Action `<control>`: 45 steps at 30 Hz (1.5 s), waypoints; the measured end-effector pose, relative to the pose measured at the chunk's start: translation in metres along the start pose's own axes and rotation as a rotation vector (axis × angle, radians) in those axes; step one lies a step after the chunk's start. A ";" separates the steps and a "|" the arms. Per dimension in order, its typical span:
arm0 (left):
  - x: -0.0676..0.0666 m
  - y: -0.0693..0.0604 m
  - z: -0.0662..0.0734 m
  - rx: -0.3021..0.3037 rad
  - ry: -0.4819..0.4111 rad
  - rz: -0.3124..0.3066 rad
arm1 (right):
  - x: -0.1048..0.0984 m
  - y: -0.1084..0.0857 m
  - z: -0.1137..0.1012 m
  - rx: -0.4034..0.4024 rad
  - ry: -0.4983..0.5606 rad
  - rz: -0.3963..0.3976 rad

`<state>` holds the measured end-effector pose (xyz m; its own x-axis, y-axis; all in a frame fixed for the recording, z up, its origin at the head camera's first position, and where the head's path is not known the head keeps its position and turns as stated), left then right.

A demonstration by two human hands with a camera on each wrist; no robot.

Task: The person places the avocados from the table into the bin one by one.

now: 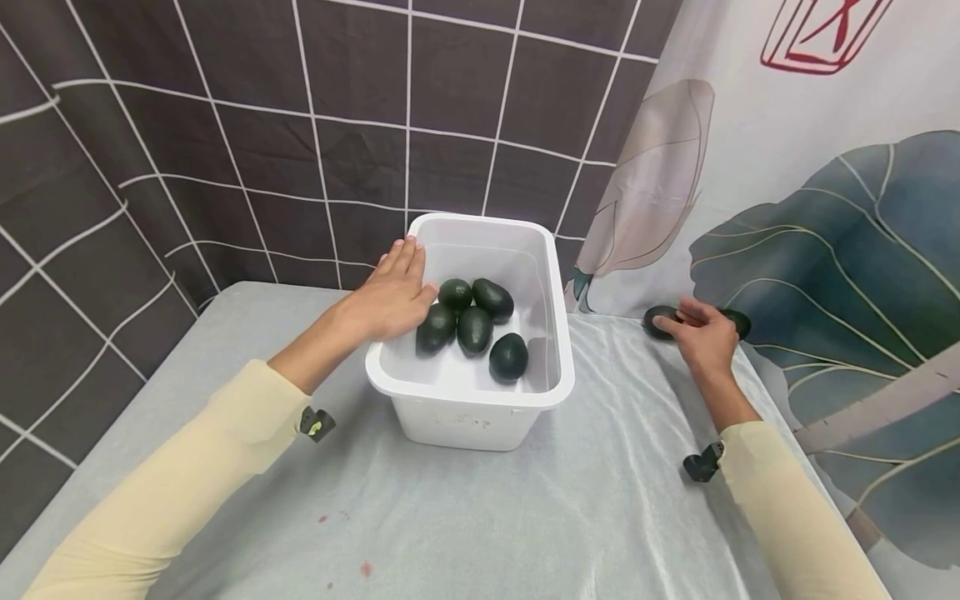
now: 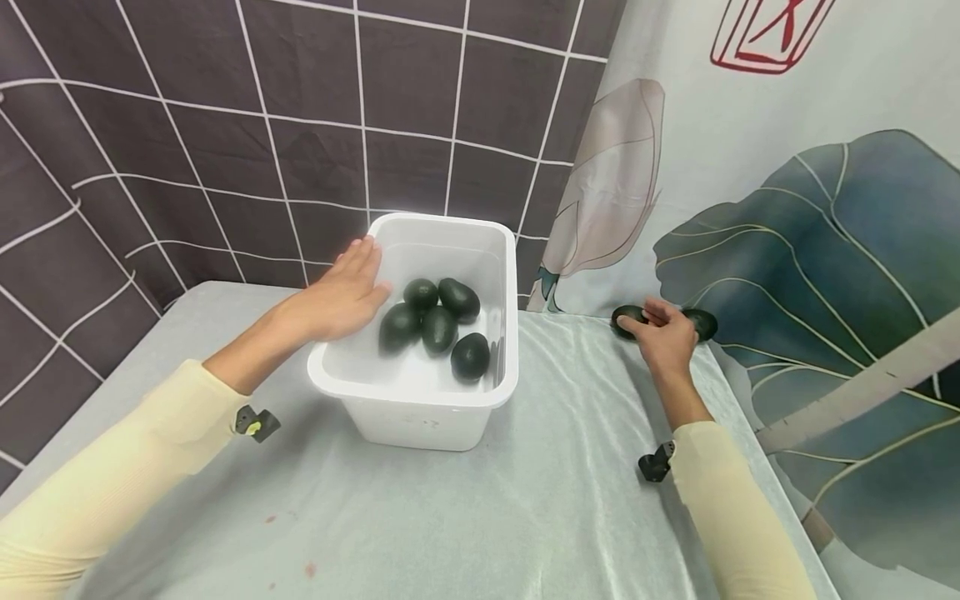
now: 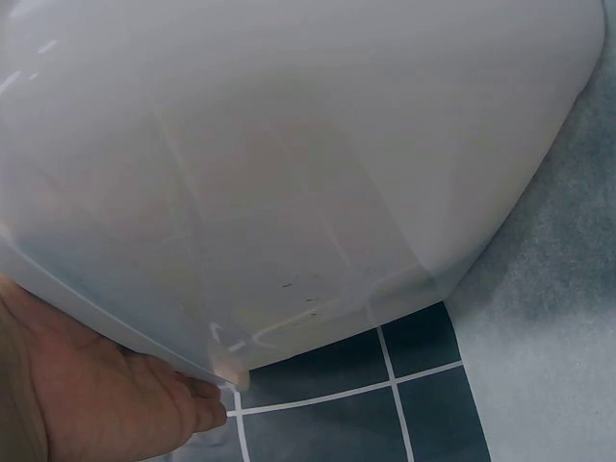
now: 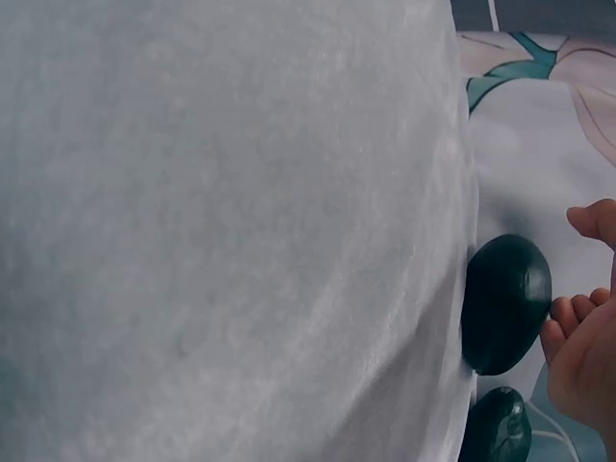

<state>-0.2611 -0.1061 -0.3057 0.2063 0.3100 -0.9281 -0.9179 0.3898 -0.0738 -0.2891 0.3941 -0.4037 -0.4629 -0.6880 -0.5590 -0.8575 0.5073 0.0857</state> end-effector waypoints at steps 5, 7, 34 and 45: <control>-0.001 0.000 0.000 0.000 -0.006 0.003 | -0.005 0.002 0.004 0.019 0.000 -0.001; -0.001 0.000 0.000 0.000 -0.004 0.003 | -0.006 0.005 0.008 0.027 -0.008 -0.008; 0.000 0.001 0.000 -0.003 -0.008 0.000 | -0.008 0.013 0.028 0.005 -0.115 -0.145; 0.000 -0.001 0.001 0.000 -0.014 -0.003 | -0.009 0.005 0.030 -0.015 -0.099 -0.081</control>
<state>-0.2596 -0.1057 -0.3047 0.2144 0.3212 -0.9224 -0.9174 0.3905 -0.0772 -0.2824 0.4185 -0.4231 -0.3684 -0.6713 -0.6431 -0.8947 0.4440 0.0490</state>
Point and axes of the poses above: each hand's wrist, its own y-axis towards the middle knuckle, its own x-axis out of the palm, z = x × y, the point moved 3 cm from there along y, towards the middle knuckle, and after that the axes turned 1 degree about y, right-handed, at the moved point
